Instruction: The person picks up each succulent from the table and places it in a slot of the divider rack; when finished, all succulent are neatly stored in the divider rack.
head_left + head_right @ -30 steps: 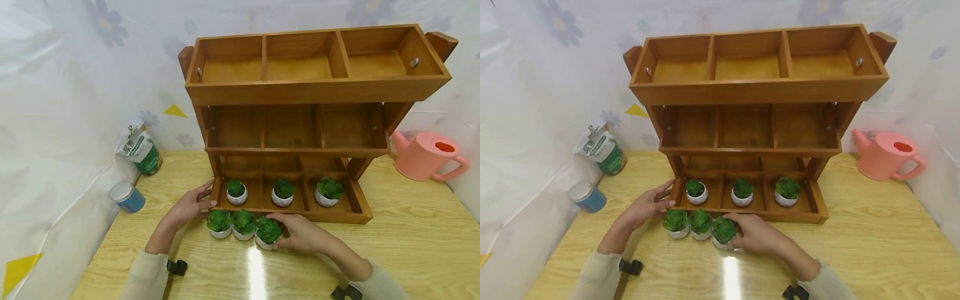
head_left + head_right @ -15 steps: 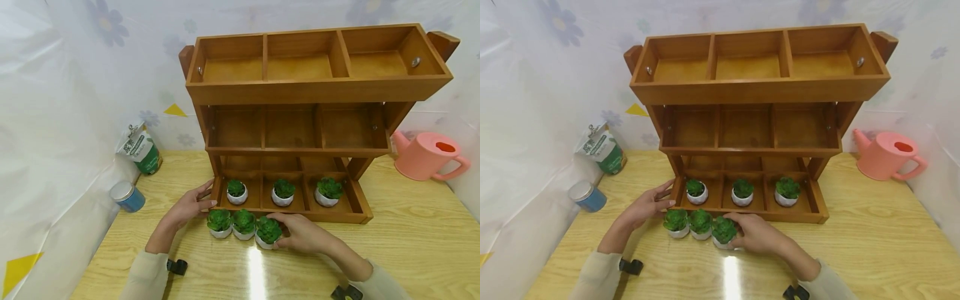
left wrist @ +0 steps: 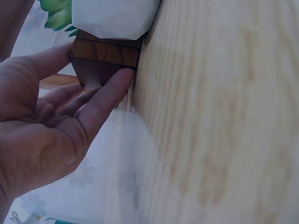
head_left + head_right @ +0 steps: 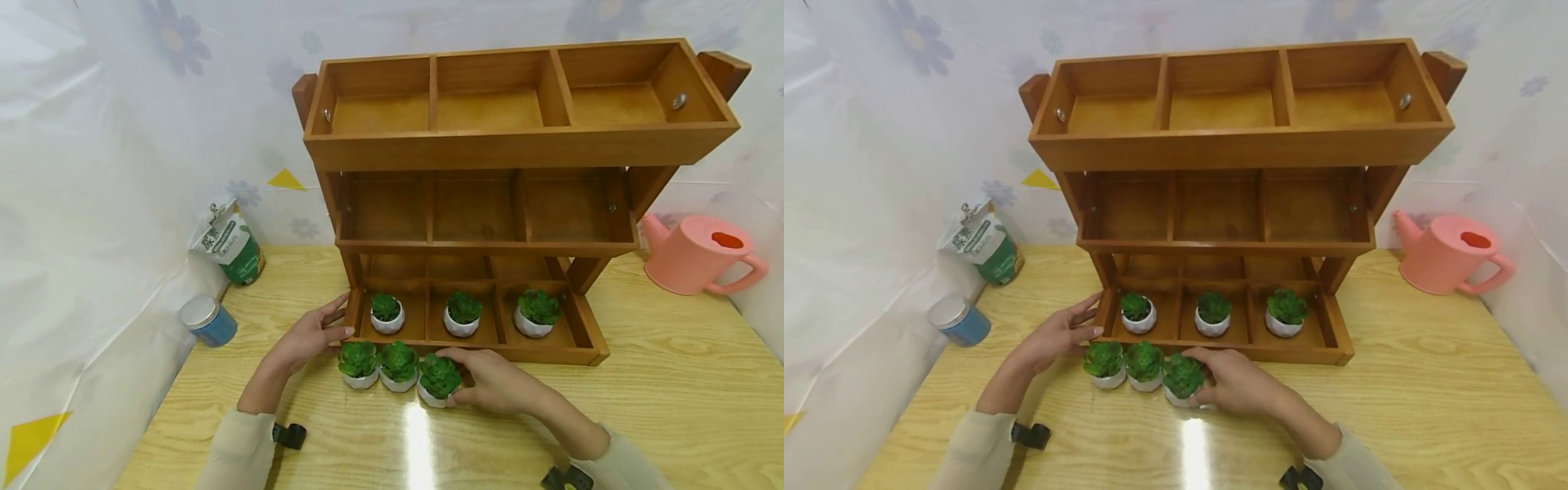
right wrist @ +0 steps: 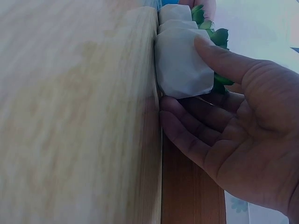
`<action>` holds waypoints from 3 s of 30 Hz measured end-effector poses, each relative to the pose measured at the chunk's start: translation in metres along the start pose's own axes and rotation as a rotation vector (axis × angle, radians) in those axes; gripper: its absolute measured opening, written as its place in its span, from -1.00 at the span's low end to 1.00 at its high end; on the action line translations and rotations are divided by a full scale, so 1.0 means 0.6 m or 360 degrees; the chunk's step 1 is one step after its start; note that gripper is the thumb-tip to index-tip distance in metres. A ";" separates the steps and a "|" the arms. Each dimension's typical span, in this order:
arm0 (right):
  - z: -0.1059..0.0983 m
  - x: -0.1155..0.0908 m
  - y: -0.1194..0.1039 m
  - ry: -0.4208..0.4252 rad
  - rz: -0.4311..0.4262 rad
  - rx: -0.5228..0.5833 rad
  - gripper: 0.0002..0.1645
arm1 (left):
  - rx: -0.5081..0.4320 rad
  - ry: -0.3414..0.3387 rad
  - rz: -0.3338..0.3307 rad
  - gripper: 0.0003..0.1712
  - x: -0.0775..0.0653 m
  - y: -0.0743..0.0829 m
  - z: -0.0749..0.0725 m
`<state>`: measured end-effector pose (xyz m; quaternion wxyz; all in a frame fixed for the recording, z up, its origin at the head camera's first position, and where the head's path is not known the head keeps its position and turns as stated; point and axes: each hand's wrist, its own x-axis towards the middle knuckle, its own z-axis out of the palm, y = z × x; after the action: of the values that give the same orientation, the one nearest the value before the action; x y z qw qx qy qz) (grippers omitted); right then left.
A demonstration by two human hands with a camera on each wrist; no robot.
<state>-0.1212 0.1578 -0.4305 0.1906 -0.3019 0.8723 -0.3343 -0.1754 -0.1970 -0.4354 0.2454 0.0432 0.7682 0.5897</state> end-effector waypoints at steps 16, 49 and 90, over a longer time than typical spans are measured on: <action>-0.001 -0.004 0.002 0.0015 -0.0031 -0.0002 -0.24 | 0.0014 0.0005 -0.0012 -0.12 0.001 0.001 0.001; -0.032 -0.022 -0.018 0.0097 -0.0100 0.0059 -0.18 | -0.0005 -0.0002 -0.0016 -0.13 -0.001 0.001 -0.001; -0.289 -0.134 -0.058 0.0858 -0.0101 -0.0195 -0.18 | -0.0016 0.0013 -0.0027 -0.13 0.001 0.002 0.001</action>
<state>-0.1400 0.2712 -0.2736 -0.0774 -0.2401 0.9002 -0.3549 -0.1757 -0.1963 -0.4348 0.2476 0.0330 0.7666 0.5916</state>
